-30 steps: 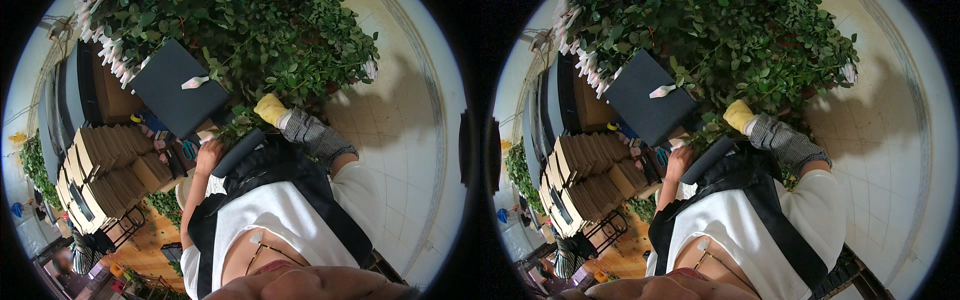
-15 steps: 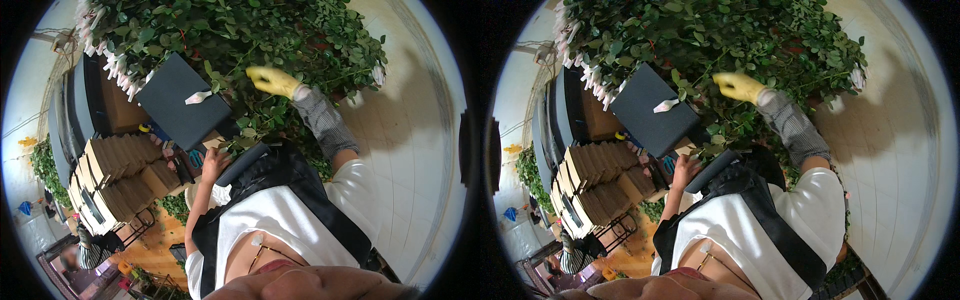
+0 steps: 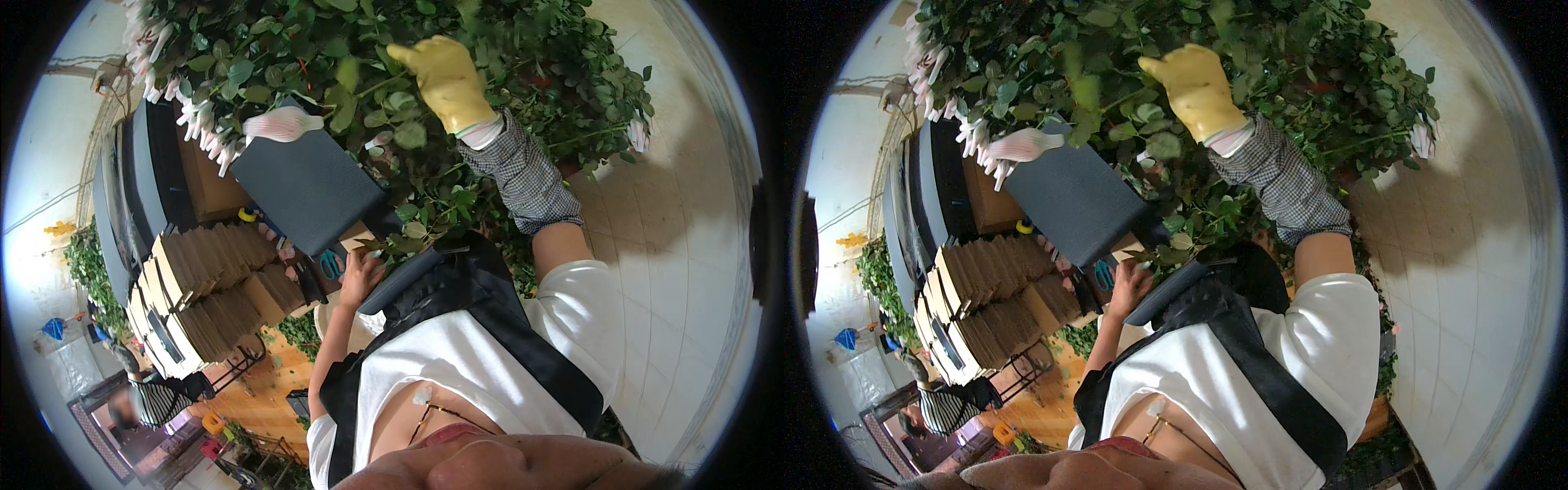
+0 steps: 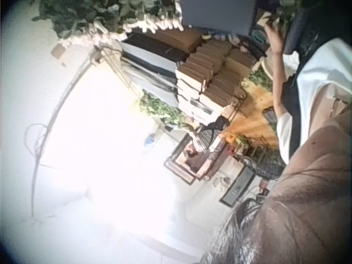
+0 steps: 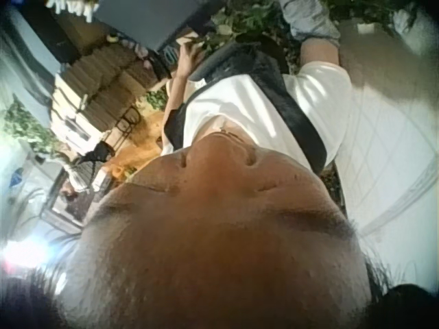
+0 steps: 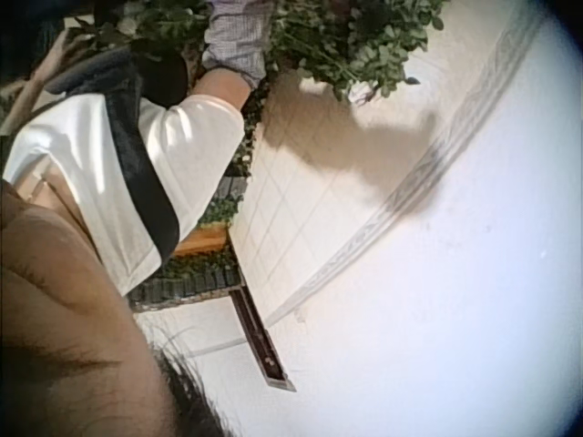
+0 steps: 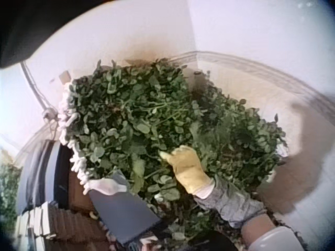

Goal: The person picks up individual roses from a pile, pulls the stems through a stripping tool on a workbench to remove leaves and thorns, and slides protective foam sleeves over the flower heads.

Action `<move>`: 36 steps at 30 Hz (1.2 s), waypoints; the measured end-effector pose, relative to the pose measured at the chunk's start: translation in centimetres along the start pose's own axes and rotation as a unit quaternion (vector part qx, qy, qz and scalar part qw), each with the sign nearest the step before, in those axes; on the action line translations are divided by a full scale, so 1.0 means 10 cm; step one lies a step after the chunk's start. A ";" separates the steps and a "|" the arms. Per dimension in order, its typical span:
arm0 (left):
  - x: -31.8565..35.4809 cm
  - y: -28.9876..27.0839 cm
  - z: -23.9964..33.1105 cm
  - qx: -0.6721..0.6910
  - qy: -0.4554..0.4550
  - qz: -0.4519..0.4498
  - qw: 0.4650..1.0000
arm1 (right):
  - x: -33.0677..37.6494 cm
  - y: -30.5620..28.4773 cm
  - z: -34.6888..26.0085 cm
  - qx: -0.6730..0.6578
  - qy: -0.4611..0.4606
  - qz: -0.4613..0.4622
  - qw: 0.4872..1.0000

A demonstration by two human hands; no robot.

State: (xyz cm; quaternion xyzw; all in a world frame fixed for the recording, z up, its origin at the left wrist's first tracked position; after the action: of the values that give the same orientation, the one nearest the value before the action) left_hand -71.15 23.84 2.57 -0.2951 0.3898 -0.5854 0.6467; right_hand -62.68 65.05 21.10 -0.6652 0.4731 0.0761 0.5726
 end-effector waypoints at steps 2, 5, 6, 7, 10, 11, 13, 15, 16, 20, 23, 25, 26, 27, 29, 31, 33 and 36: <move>0.00 -0.01 0.01 -0.010 0.007 -0.010 1.000 | 0.14 0.40 0.28 0.074 0.067 -0.087 0.991; -0.05 -0.03 -0.04 -0.001 0.016 -0.013 1.000 | 0.47 1.04 0.87 0.151 0.112 -0.200 0.961; -0.01 -0.02 -0.04 -0.002 0.009 -0.017 1.000 | 0.69 1.36 1.08 0.183 0.169 -0.327 0.912; 0.04 0.01 -0.07 -0.006 0.001 -0.020 1.000 | 0.97 1.62 1.20 0.188 0.229 -0.426 0.855; 0.12 0.01 -0.02 -0.018 -0.039 -0.038 0.998 | 1.35 1.97 1.14 0.251 0.146 -0.349 0.891; 0.11 0.03 -0.04 -0.010 -0.036 -0.025 0.999 | 1.28 1.98 1.21 0.252 0.126 -0.350 0.894; 0.07 0.05 -0.04 0.005 -0.024 -0.015 1.000 | 1.25 2.04 1.45 0.183 0.156 -0.362 0.900; 0.01 0.02 -0.07 0.008 -0.015 -0.014 1.000 | 1.03 2.09 1.50 0.084 0.171 -0.324 0.927; 0.07 0.05 -0.08 -0.002 -0.021 -0.011 1.000 | 0.87 2.03 1.29 0.057 0.130 -0.283 0.948; 0.17 0.04 -0.09 0.003 -0.033 0.011 0.999 | 0.38 1.64 0.29 0.026 -0.036 -0.138 0.989; 0.08 -0.04 -0.14 -0.005 -0.018 -0.001 1.000 | 0.65 2.14 0.51 0.118 0.008 -0.161 0.980; -0.04 -0.07 -0.18 -0.004 0.010 0.001 1.000 | 0.91 2.36 0.96 0.239 0.010 -0.386 0.891; -0.04 -0.06 -0.20 0.004 0.027 0.014 1.000 | 0.97 2.33 1.04 0.264 -0.042 -0.415 0.869; -0.08 -0.04 -0.23 0.012 0.049 0.025 0.998 | 0.97 2.25 1.19 0.258 -0.041 -0.461 0.848; 0.03 0.00 -0.26 -0.002 0.055 0.036 0.998 | 0.80 2.03 0.87 0.285 -0.033 -0.549 0.785; 0.15 0.00 -0.24 0.004 0.024 0.041 0.999 | 0.45 1.53 0.25 0.275 0.003 -0.521 0.808; 0.13 0.05 -0.24 0.010 0.024 0.064 0.998 | 0.22 0.96 -0.20 0.151 0.022 -0.466 0.872; 0.15 0.05 -0.23 -0.009 0.031 0.060 0.998 | 0.09 0.40 -1.16 -0.130 -0.079 -0.418 0.896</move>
State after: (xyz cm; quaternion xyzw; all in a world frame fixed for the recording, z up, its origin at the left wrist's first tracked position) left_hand -72.82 22.59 0.69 -0.2589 0.4319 -0.5512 0.6653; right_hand -70.17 55.28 21.61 -0.8618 0.0907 -0.0572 0.4958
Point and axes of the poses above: each hand's wrist, its own x-axis away from the middle knuckle, its own y-axis out of the palm, z = x × y, the point moved 1 cm from there along -x, towards the middle knuckle, and after that the axes turned 14 degrees about y, right-handed, at the moved point
